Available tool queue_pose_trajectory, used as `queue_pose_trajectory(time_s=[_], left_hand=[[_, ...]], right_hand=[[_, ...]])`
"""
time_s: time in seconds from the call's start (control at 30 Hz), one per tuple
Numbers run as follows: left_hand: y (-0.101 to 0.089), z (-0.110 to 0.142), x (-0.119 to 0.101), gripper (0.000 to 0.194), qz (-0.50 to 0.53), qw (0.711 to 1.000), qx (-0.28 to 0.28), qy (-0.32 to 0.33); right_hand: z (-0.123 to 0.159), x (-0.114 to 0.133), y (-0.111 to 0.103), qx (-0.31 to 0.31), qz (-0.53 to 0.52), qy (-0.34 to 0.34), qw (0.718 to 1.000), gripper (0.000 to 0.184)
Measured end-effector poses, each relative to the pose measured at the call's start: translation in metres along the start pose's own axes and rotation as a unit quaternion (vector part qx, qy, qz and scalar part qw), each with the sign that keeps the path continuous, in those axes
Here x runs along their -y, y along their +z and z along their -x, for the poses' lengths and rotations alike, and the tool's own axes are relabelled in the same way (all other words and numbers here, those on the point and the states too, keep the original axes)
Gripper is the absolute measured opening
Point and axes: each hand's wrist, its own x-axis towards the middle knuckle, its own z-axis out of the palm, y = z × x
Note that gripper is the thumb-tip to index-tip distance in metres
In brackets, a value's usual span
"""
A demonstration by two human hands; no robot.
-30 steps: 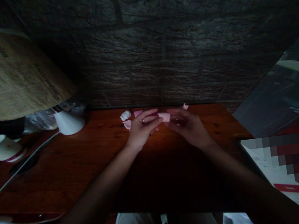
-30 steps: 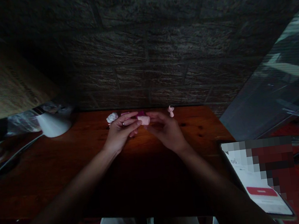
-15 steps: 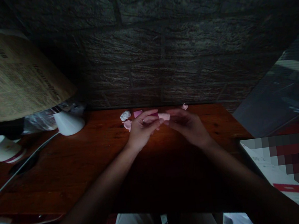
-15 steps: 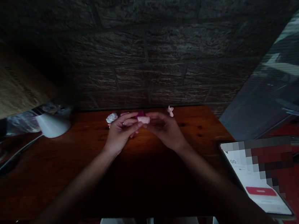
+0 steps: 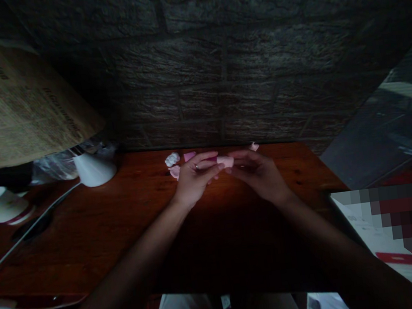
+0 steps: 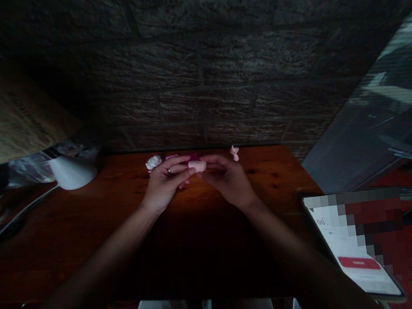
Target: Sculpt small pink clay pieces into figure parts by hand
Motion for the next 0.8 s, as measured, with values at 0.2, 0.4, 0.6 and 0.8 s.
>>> queue_pose_trajectory(time_s=[0.2, 0.4, 0.6, 0.8], left_hand=[[0.0, -0.002, 0.0001, 0.029, 0.051, 0.998, -0.019, -0.035], [-0.0023, -0.0044, 0.0014, 0.023, 0.06, 0.996, -0.03, -0.06], [-0.0007, -0.004, 0.0008, 0.031, 0.053, 0.998, -0.031, -0.031], [0.0001, -0.0015, -0.0013, 0.029, 0.038, 0.999, -0.019, -0.015]], right_hand=[[0.0002, -0.0008, 0.0001, -0.003, 0.008, -0.001, 1.0, 0.029], [0.001, -0.0015, -0.0003, 0.001, 0.018, 0.001, 1.0, 0.03], [0.0004, -0.0017, -0.0004, -0.002, 0.013, 0.002, 1.0, 0.034], [-0.0009, -0.0023, -0.0004, -0.006, 0.002, 0.006, 1.0, 0.034]])
